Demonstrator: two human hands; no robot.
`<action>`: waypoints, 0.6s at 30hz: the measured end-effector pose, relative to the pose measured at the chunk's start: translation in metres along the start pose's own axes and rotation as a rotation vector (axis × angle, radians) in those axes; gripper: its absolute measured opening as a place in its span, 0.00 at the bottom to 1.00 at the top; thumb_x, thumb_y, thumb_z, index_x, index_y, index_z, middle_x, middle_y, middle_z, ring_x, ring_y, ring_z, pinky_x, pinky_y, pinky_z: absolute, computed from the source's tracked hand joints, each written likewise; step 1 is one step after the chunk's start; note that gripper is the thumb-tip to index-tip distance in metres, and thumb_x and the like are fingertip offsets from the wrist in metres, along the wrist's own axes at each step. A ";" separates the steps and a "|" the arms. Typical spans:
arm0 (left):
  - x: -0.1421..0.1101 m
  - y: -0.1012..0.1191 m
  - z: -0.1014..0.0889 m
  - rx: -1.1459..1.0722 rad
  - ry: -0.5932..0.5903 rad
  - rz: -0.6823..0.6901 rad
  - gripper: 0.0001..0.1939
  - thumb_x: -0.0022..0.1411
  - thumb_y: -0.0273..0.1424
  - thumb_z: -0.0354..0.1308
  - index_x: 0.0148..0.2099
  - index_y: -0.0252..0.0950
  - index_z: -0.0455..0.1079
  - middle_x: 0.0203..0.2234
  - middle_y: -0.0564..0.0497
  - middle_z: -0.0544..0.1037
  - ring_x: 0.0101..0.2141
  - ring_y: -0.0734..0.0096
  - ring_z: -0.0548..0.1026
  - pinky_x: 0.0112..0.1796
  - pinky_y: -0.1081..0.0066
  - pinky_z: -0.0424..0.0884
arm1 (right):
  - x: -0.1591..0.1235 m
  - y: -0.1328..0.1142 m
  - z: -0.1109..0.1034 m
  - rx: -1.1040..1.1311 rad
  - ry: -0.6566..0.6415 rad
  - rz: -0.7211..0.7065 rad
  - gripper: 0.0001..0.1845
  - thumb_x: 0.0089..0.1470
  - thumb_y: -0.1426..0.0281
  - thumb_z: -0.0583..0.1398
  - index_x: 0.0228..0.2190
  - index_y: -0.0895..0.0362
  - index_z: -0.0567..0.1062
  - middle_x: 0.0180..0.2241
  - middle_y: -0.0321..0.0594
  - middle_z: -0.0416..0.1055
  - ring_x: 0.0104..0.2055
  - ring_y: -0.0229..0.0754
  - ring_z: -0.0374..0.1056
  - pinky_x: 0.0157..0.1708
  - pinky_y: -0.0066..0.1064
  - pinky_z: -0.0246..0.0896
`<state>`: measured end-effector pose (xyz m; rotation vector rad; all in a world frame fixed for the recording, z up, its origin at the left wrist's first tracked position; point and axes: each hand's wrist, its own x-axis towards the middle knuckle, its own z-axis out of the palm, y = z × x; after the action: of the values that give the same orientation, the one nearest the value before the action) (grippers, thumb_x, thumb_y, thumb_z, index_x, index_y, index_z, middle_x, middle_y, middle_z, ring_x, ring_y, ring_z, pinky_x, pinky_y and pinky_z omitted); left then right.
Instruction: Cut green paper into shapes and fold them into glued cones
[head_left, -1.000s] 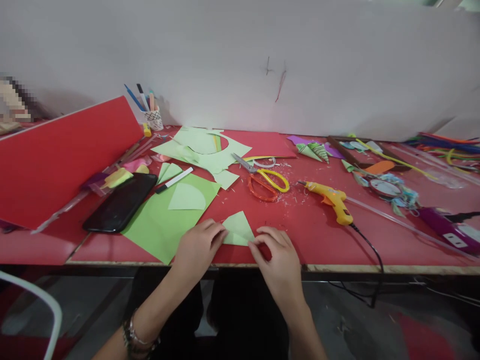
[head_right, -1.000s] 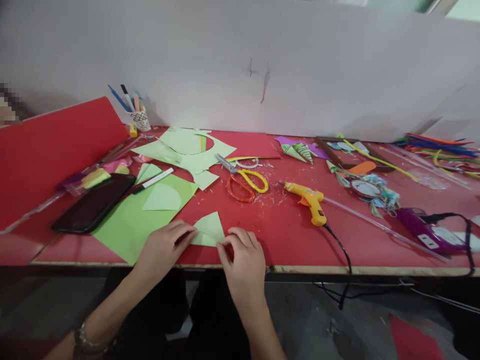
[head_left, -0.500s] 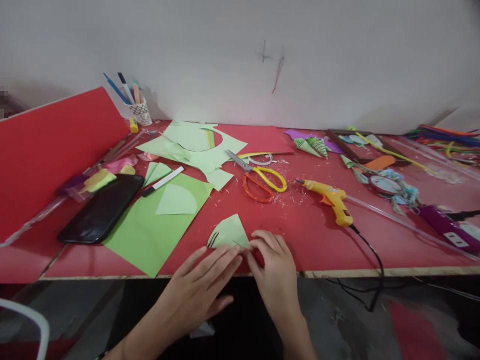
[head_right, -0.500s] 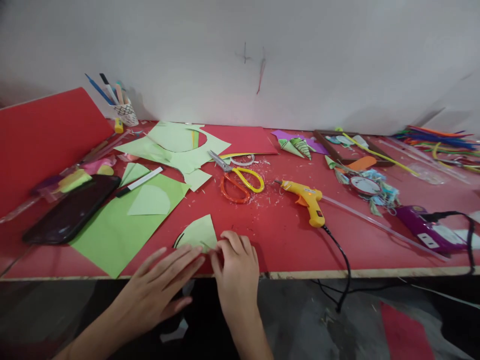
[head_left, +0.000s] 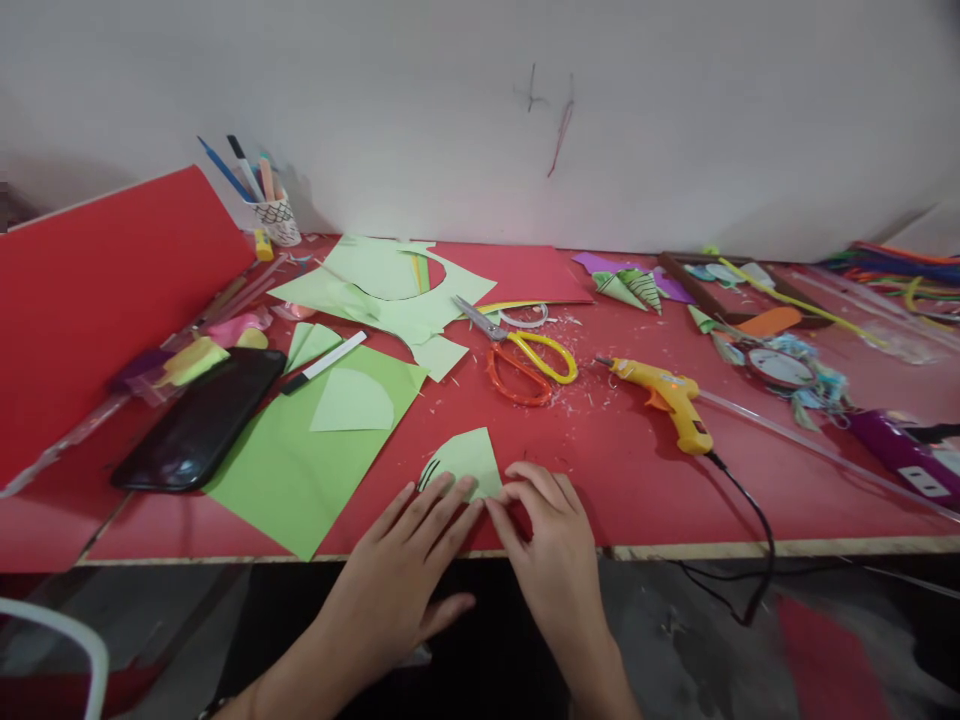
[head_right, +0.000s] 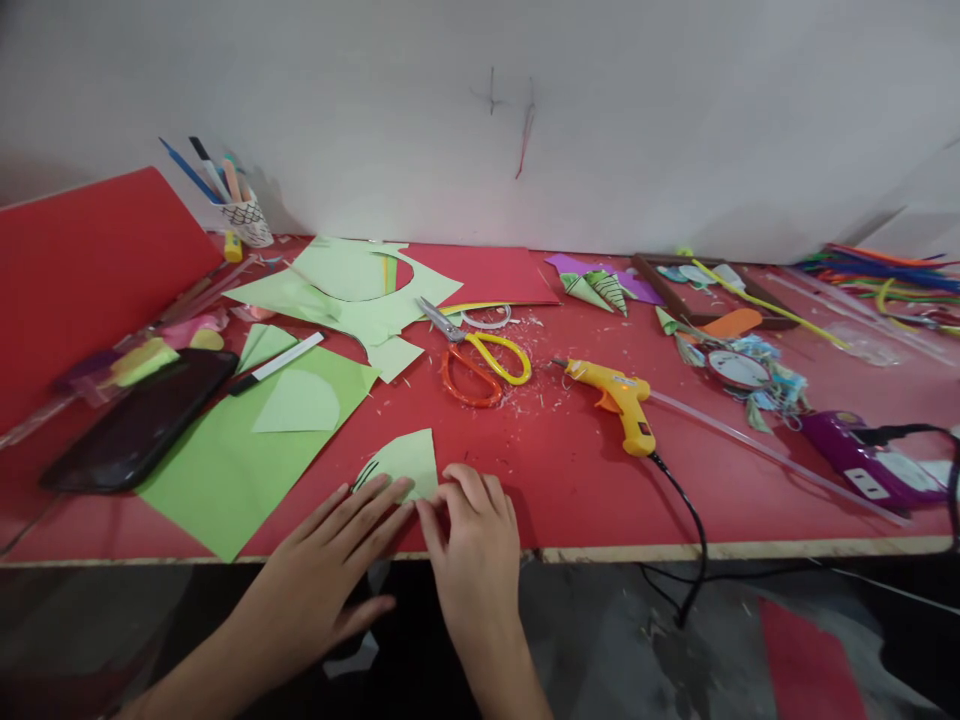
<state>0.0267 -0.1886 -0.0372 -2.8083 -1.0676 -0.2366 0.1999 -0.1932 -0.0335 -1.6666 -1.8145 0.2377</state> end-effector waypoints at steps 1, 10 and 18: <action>0.000 0.000 0.000 0.006 -0.004 -0.007 0.34 0.58 0.49 0.43 0.62 0.40 0.45 0.59 0.51 0.53 0.57 0.60 0.51 0.53 0.62 0.52 | 0.000 0.001 -0.001 0.012 -0.003 -0.005 0.07 0.52 0.68 0.55 0.25 0.56 0.69 0.37 0.39 0.69 0.38 0.42 0.63 0.40 0.35 0.57; 0.009 -0.003 -0.016 -0.135 -0.064 -0.091 0.33 0.57 0.48 0.46 0.61 0.42 0.47 0.58 0.48 0.56 0.54 0.56 0.56 0.49 0.59 0.59 | -0.002 0.003 -0.007 0.079 -0.013 -0.033 0.06 0.53 0.71 0.54 0.26 0.56 0.70 0.37 0.40 0.70 0.40 0.41 0.65 0.40 0.34 0.60; 0.045 -0.035 -0.019 -0.450 -0.095 -0.206 0.12 0.58 0.39 0.50 0.36 0.37 0.66 0.38 0.50 0.69 0.39 0.66 0.66 0.39 0.66 0.65 | -0.002 0.007 -0.011 0.160 -0.048 -0.028 0.03 0.50 0.73 0.57 0.28 0.55 0.72 0.38 0.39 0.71 0.41 0.41 0.65 0.41 0.33 0.61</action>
<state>0.0347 -0.1369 -0.0078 -3.1182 -1.4934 -0.4151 0.2117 -0.1975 -0.0293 -1.5362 -1.8027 0.4032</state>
